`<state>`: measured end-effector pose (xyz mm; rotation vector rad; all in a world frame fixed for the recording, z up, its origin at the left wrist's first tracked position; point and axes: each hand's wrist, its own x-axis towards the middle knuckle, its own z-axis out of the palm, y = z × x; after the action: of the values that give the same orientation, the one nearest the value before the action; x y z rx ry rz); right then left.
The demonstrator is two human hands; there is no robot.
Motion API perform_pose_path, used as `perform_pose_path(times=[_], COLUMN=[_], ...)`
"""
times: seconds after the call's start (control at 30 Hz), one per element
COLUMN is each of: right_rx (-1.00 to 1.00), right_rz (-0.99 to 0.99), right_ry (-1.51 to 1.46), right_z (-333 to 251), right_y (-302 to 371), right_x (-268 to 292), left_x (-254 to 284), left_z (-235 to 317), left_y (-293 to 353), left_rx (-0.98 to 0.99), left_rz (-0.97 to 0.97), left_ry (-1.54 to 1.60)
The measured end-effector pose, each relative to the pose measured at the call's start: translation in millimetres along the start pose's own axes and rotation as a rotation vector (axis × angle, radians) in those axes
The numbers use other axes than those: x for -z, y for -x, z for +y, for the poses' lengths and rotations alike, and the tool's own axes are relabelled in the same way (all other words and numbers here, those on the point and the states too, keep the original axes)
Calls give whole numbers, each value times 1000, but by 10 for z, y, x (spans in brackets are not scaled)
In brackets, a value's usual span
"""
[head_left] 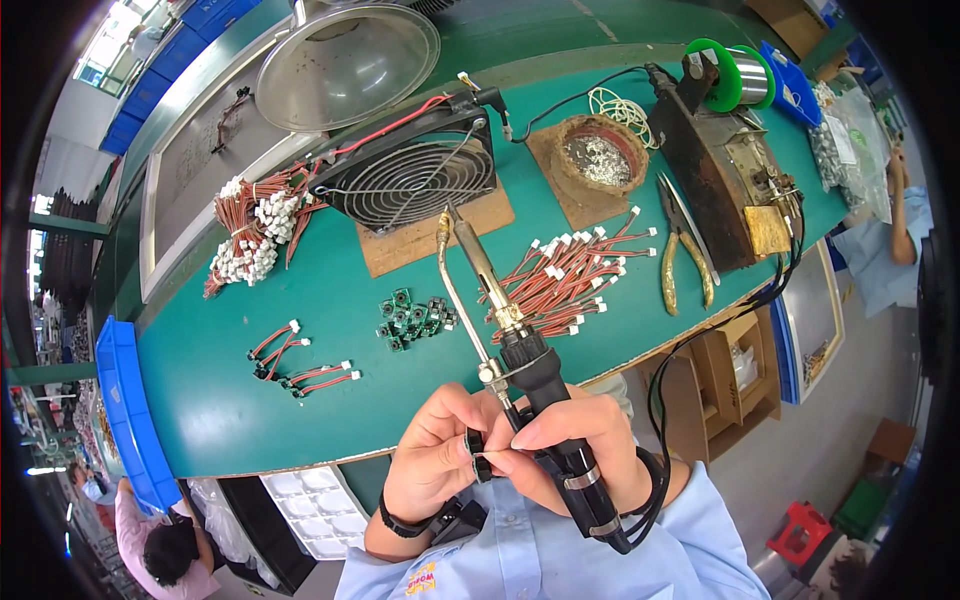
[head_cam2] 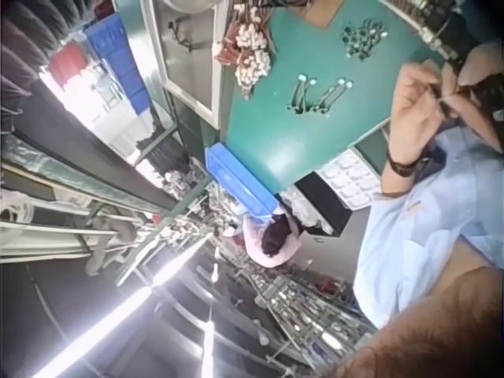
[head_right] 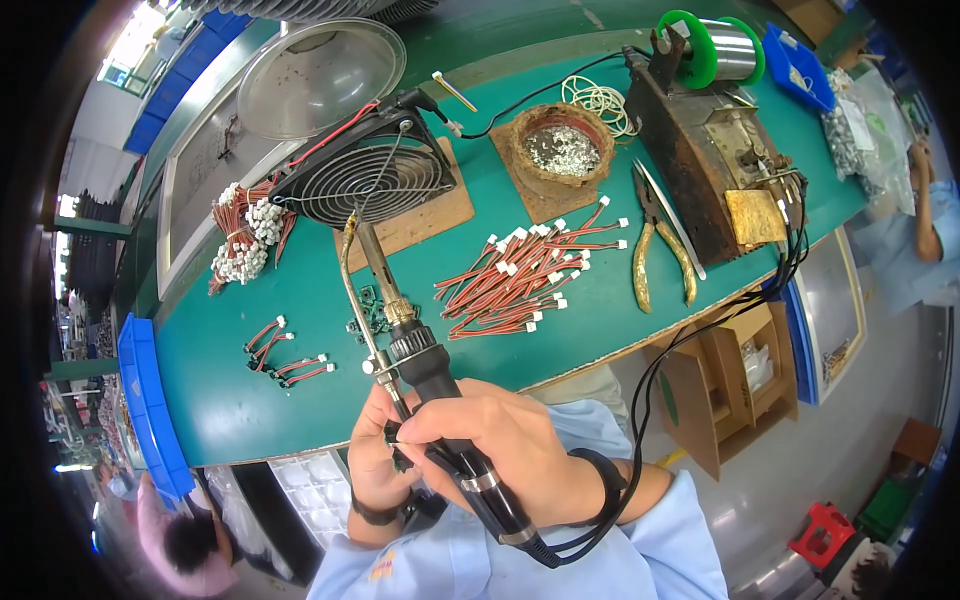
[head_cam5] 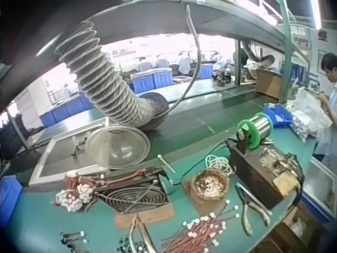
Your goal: The person joins wires to circuit boards using a soldering iron and then trims the excess wire with pliers. They repeat this process for multiple components, placing each finished assembly onto the work surface.
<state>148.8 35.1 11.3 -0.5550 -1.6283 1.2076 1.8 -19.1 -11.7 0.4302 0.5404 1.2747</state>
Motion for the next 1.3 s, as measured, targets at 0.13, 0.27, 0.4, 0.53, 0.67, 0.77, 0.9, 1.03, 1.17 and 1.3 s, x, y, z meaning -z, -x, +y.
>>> perform_pose_path(times=[0.13, 0.27, 0.4, 0.53, 0.67, 0.77, 0.9, 1.03, 1.17, 1.3], right_rx=[-14, -29, -24, -42, -22, -37, -30, -16, -17, -7], right_rz=[8, -24, 24, 24, 47, 39, 42, 50, 76, 75], right_ry=[-17, -11, -6, -23, -5, -8, 9, 29, 25, 17], right_z=[3, -2, 14, -2, -12, -17, -12, -11, -10, -11], right_y=[6, -9, -18, -27, -50, -42, -46, -54, -52, -71], right_x=[5, 22, 25, 31, 27, 35, 41, 39, 24, 36], left_x=[18, 22, 7, 8, -29, -65, -80, -65, -84, -110], left_z=[-12, -8, -17, -26, -24, -21, -23, -35, -49, -60], left_y=[-12, -1, -7, -3, 9, 10, 4, 11, -11, -36], left_rx=[-7, -21, -18, -41, -62, -68, -78, -99, -121, -157], left_rz=[6, 21, 76, 88, 123, 163, 202, 211, 223, 233], left_ry=[18, 4, -33, -58, -90, -100, -110, -143, -146, -142])
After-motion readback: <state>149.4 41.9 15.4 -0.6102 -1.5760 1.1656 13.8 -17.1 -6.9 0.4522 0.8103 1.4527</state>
